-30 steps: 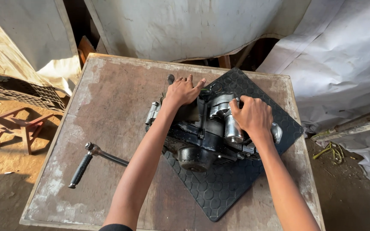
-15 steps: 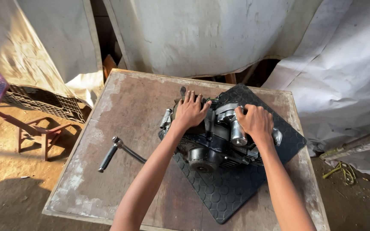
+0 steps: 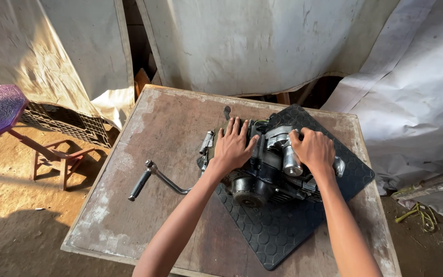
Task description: Inspecting and manipulating a motorcycle engine assembly on a workbench.
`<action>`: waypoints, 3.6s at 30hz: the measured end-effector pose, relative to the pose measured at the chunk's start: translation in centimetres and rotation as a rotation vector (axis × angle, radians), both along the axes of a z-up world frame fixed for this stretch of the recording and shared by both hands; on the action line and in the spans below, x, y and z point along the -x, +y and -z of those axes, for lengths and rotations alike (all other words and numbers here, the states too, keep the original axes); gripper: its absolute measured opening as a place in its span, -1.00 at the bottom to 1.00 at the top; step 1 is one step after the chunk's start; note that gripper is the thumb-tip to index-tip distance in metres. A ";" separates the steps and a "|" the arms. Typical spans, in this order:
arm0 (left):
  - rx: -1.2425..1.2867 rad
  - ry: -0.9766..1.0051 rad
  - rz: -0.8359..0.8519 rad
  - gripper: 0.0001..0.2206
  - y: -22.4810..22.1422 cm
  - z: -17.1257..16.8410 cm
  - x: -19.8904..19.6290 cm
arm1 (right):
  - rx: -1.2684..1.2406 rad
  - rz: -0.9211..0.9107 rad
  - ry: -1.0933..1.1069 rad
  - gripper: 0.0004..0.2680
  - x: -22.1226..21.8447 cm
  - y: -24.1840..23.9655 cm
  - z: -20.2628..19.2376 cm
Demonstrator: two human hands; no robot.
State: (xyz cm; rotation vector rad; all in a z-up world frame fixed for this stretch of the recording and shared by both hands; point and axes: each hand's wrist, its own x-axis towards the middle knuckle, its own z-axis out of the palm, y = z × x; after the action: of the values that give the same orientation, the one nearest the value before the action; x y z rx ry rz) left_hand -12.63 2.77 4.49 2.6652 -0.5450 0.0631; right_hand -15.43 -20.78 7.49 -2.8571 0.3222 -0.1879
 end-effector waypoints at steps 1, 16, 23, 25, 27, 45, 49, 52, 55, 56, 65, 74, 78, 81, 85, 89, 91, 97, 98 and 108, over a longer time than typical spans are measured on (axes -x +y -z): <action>0.003 0.000 0.001 -0.33 0.1 0.3 -0.6 | 0.003 0.001 0.000 -0.53 -0.1 0.1 0.3; -0.133 0.328 0.075 -0.25 -3.4 5.4 -13.9 | 0.001 0.103 0.047 -0.56 -0.1 1.2 -1.2; -0.088 0.310 0.031 -0.25 -3.0 4.7 -12.9 | -0.016 0.087 0.039 -0.57 -0.3 1.2 -1.0; -0.119 0.269 0.029 -0.27 -2.2 2.7 -10.6 | -0.018 0.071 0.026 -0.57 -0.3 1.2 -1.0; -0.083 0.146 0.010 -0.35 -1.9 2.4 -8.9 | 0.010 0.084 0.023 -0.57 -0.1 1.0 -0.8; -0.068 -0.197 0.089 -0.42 1.1 0.5 1.9 | -0.029 -0.020 -0.080 -0.58 0.6 0.3 -0.1; -0.010 -0.146 0.098 -0.40 1.1 -0.1 0.8 | -0.019 -0.043 -0.091 -0.59 0.9 0.4 -0.4; -0.031 -0.079 0.087 -0.33 0.2 0.8 -1.7 | 0.010 -0.026 -0.072 -0.58 0.4 0.1 0.0; -0.023 -0.041 0.070 -0.21 -1.1 1.8 -4.4 | 0.014 0.007 -0.056 -0.58 -0.1 0.1 0.4; -0.042 -0.011 0.062 -0.17 -1.4 2.2 -5.4 | 0.002 0.026 -0.039 -0.58 -0.1 0.3 0.3; -0.147 0.166 0.101 -0.16 -3.6 2.5 -11.7 | 0.002 0.080 0.023 -0.60 -0.8 0.5 -0.4; -0.065 0.154 0.124 -0.19 -2.7 2.2 -10.5 | -0.014 0.066 0.010 -0.61 -0.5 1.1 -1.0; -0.108 0.104 0.079 -0.22 -2.0 2.3 -8.6 | -0.018 0.057 -0.007 -0.60 -0.3 1.0 -1.1; -0.063 0.078 0.089 -0.22 -1.1 1.7 -6.5 | -0.013 0.060 -0.006 -0.58 -0.2 0.9 -0.8; -0.040 0.023 0.066 -0.21 -0.3 1.0 -3.4 | -0.020 0.043 -0.024 -0.57 0.0 0.6 -0.7; -0.017 -0.041 0.096 -0.26 1.1 -0.9 1.3 | -0.036 0.043 -0.025 -0.57 0.3 0.6 -0.4; 0.006 -0.055 0.106 -0.29 1.6 -1.3 2.5 | -0.035 0.041 -0.036 -0.57 0.2 0.4 -0.3; 0.250 -0.176 0.107 -0.53 2.4 1.4 1.4 | -0.017 0.038 -0.040 -0.55 -0.1 0.3 0.5; 0.151 -0.219 0.095 -0.52 2.2 2.1 0.8 | -0.021 0.037 -0.047 -0.56 -0.1 0.4 0.5; -0.069 -0.073 0.059 -0.42 -1.7 5.9 -9.4 | 0.004 0.055 -0.053 -0.58 -0.1 0.7 -0.2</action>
State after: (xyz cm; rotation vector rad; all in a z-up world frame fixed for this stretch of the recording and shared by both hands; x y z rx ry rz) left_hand -3.24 1.10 -1.44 2.7206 -0.6600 0.1272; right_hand -15.31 -20.10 7.72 -2.8439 0.3905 -0.2743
